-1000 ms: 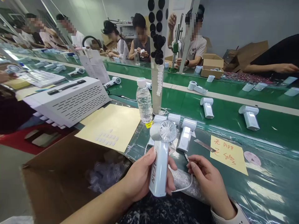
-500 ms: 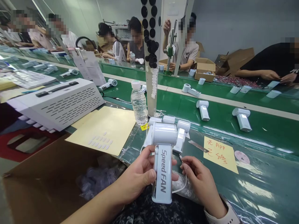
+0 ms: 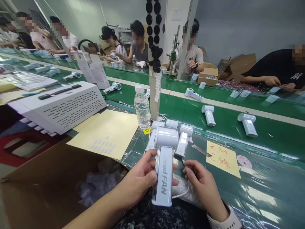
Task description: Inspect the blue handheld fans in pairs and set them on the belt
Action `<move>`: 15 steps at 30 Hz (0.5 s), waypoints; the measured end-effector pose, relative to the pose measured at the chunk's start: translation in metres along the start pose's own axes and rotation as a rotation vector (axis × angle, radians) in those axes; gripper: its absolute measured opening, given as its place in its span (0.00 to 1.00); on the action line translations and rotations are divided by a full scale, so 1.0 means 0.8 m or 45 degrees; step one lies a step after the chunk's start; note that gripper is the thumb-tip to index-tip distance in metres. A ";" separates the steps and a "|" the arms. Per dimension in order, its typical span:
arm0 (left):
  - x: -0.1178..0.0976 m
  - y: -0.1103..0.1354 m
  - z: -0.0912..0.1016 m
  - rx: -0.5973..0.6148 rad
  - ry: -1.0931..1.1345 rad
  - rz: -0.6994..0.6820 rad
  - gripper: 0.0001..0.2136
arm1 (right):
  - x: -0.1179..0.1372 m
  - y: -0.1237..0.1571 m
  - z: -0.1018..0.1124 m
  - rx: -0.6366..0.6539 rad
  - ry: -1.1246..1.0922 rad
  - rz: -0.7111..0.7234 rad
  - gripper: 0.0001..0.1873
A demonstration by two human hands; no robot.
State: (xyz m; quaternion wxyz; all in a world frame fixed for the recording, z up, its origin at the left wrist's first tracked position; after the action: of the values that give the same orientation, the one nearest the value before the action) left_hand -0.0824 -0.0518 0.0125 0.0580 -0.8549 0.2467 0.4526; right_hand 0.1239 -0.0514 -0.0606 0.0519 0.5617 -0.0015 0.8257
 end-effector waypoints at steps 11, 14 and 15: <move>0.014 0.001 -0.011 0.156 -0.713 -0.057 0.22 | 0.046 0.033 -0.026 0.338 -0.524 0.366 0.41; 0.010 -0.007 -0.020 0.203 -1.281 -0.308 0.22 | 0.064 0.013 -0.009 0.334 -0.393 0.456 0.27; 0.008 -0.011 -0.021 0.213 -1.382 -0.435 0.23 | 0.066 0.003 0.003 0.248 -0.294 0.467 0.23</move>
State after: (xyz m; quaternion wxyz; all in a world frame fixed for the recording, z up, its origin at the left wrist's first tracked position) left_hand -0.0629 -0.0521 0.0158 0.3161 -0.5204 0.0747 0.7898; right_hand 0.1069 -0.0497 -0.0102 -0.1541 0.6451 -0.0298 0.7478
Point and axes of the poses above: each hand's wrist, its own y-axis away from the middle knuckle, its own z-axis out of the back of the hand, x = y × z, the point moved 3 cm from there along -y, towards the middle knuckle, and after that the axes turned 3 degrees about -x, right-handed, at the moved point
